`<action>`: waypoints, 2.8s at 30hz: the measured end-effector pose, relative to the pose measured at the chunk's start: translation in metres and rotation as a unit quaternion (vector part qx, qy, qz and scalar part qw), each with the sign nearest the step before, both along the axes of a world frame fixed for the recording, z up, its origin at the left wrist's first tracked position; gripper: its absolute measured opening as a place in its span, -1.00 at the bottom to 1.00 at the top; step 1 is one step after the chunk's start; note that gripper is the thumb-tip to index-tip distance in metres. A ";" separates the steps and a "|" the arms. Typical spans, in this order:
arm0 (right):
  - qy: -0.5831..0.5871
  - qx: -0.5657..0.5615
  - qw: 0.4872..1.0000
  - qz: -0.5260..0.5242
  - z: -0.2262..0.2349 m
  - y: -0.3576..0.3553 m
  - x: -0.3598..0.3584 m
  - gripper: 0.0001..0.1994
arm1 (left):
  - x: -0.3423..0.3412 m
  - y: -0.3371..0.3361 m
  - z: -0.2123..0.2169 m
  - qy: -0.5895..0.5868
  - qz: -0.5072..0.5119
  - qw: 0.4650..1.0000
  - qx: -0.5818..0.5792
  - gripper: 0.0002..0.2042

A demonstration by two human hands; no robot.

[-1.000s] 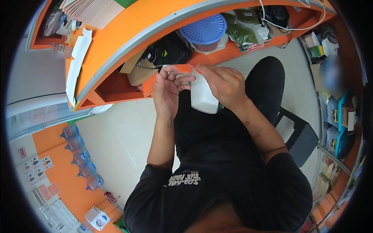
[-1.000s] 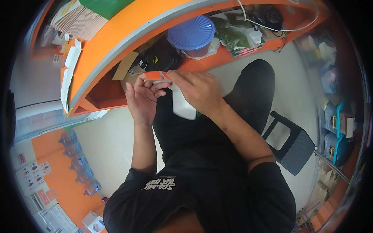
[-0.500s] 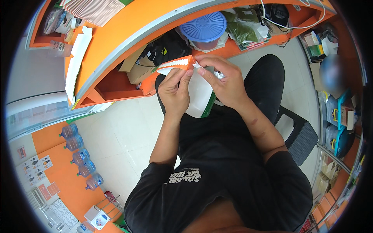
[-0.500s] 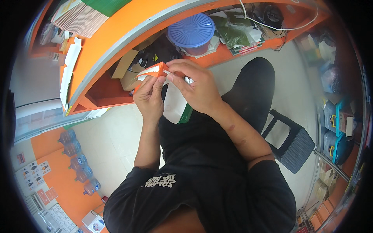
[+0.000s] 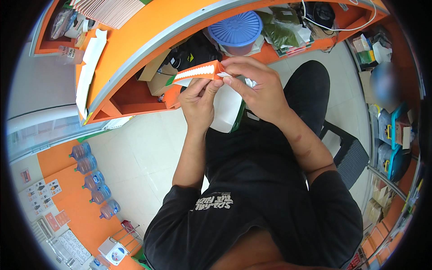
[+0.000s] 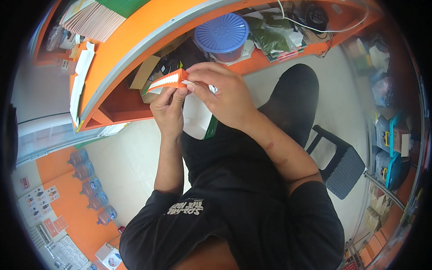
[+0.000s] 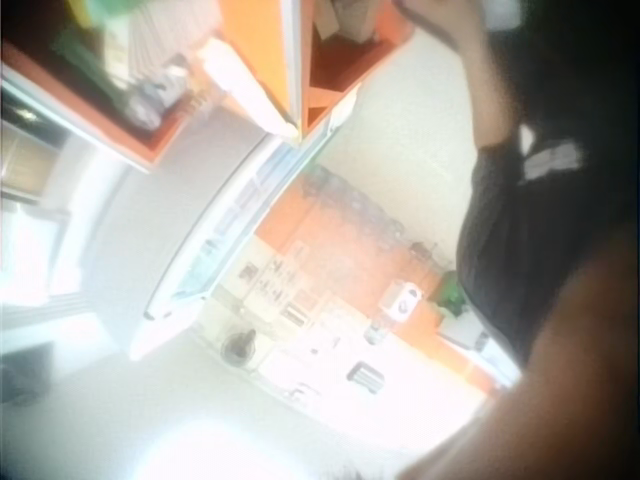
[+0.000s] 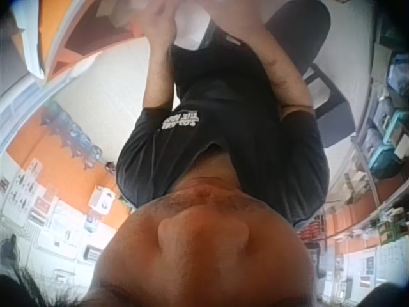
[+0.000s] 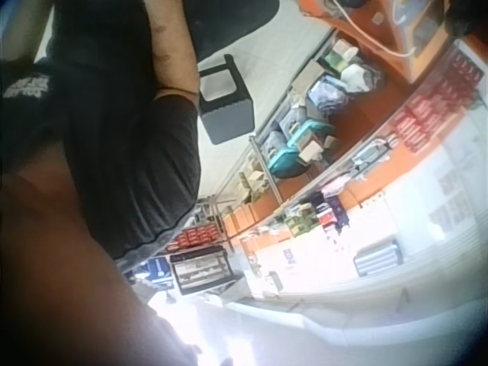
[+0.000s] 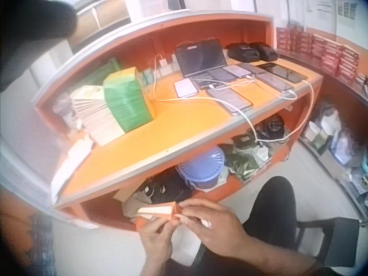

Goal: The person assembles small, colorful paper boxes by folding and taping the flaps. They work on their lap, handling the boxes one at a time, and place the finished units on a nearby orange counter.

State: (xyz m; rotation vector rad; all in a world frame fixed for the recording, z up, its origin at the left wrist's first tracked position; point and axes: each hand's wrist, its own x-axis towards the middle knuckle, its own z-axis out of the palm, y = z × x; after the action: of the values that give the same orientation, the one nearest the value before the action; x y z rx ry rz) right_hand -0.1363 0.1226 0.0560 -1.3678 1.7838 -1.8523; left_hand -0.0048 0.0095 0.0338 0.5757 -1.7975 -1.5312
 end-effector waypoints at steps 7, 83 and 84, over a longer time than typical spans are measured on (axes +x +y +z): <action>-0.059 0.004 0.998 0.012 0.001 -0.003 0.003 -0.80 | 0.000 -0.004 0.001 0.024 -0.007 0.999 0.035 -0.76; 0.065 0.047 0.996 -0.049 -0.026 0.011 0.009 -0.89 | 0.001 -0.005 0.001 -0.054 0.037 0.997 0.049 -0.85; 0.082 0.030 0.994 -0.070 -0.029 0.010 0.011 -0.89 | 0.001 -0.005 0.002 -0.059 0.040 0.997 0.038 -0.86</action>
State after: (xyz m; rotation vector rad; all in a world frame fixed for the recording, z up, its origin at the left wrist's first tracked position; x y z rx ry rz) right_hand -0.1252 0.1325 0.0271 -1.4443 2.0460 -1.7829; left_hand -0.0037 0.0049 0.0361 0.7798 -1.7867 -1.5458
